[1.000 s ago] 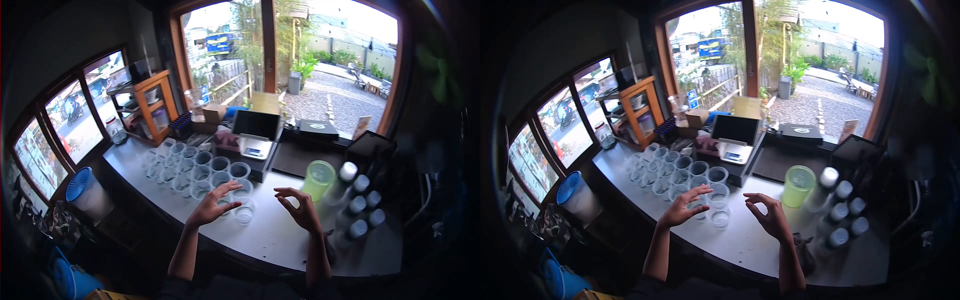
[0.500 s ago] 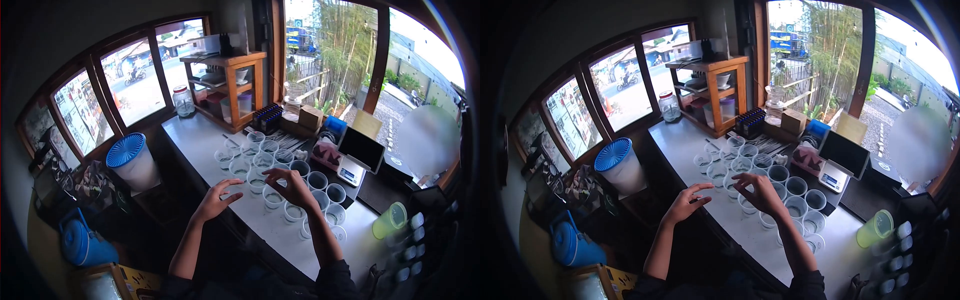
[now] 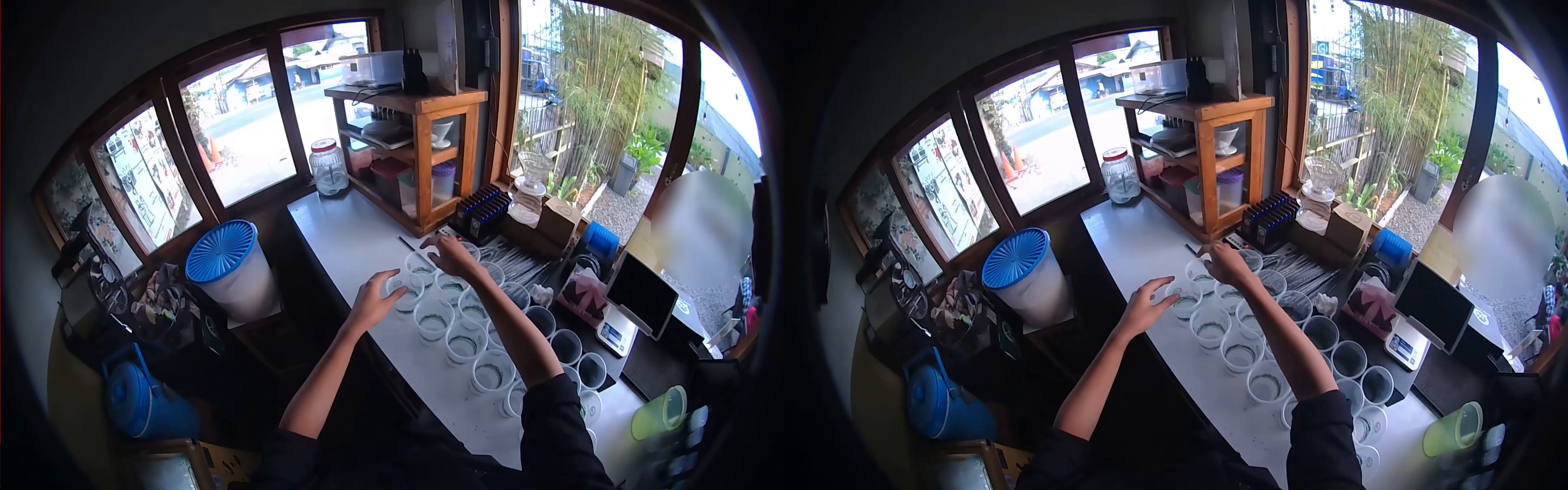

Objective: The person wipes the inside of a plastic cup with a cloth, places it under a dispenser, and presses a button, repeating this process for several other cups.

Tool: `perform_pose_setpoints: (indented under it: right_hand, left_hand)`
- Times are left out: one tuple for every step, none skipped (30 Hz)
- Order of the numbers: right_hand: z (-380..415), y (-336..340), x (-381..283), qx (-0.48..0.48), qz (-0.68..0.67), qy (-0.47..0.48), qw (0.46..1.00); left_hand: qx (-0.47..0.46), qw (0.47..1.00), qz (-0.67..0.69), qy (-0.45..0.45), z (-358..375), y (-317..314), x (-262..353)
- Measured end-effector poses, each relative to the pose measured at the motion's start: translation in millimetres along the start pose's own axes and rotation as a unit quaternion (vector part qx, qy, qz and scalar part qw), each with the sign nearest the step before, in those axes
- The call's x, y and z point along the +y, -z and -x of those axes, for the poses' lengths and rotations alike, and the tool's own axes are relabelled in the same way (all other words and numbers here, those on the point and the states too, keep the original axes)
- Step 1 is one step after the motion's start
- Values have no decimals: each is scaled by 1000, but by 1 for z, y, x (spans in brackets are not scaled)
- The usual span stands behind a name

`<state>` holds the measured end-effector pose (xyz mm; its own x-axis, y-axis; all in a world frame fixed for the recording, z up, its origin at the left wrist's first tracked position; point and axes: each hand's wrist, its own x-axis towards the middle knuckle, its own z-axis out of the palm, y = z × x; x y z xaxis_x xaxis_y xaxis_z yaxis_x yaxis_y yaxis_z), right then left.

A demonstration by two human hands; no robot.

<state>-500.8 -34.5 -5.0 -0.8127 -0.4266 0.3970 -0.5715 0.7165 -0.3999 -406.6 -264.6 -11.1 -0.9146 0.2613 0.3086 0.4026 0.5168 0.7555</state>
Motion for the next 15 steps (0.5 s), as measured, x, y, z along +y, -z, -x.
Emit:
perform_pose_setpoints:
  right_hand:
    - [-13, -12, 12, -28, 10, -13, 999]
    - [-23, -23, 24, -46, 34, -10, 998]
    - [-32, -32, 27, -40, 50, 8, 998]
    - [-38, -38, 33, -85, 73, -30, 993]
    - [-45, -44, 38, -129, 96, -68, 985]
    - [-51, -53, 43, -148, 123, -62, 979]
    - [-50, -59, 49, -140, 118, -44, 982]
    - [-52, -66, 56, -143, 123, -50, 981]
    - [-52, -68, 54, -146, 127, -57, 979]
    - [-52, -68, 54, -143, 118, -67, 980]
    - [-53, -68, 53, -140, 109, -78, 981]
    - [-54, -67, 53, -136, 100, -88, 982]
    - [-54, -66, 53, -116, 80, -95, 985]
    - [-54, -64, 52, -96, 61, -103, 988]
    - [-53, -60, 51, -75, 43, -109, 990]
  left_hand:
    - [-1, 1000, -15, -5, -13, -4, -9]
    - [7, 1000, -25, -8, -23, -8, -19]
    - [0, 1000, -31, -5, -30, -12, -28]
    - [-6, 999, -36, -2, -37, -16, -37]
    - [-12, 999, -42, 1, -42, -20, -45]
    - [-24, 998, -51, 9, -46, -22, -48]
    - [-24, 999, -43, 12, -49, -24, -51]
    - [-25, 999, -36, 15, -51, -26, -54]
    - [-28, 999, -28, 19, -52, -29, -57]
    - [-31, 998, -43, 15, -53, -31, -62]
    - [-35, 998, -58, 10, -55, -33, -66]
    - [-39, 997, -73, 5, -56, -33, -67]
    - [-40, 997, -64, 9, -55, -33, -67]
    - [-42, 998, -55, 11, -55, -32, -66]
    - [-43, 998, -45, 13, -55, -31, -64]
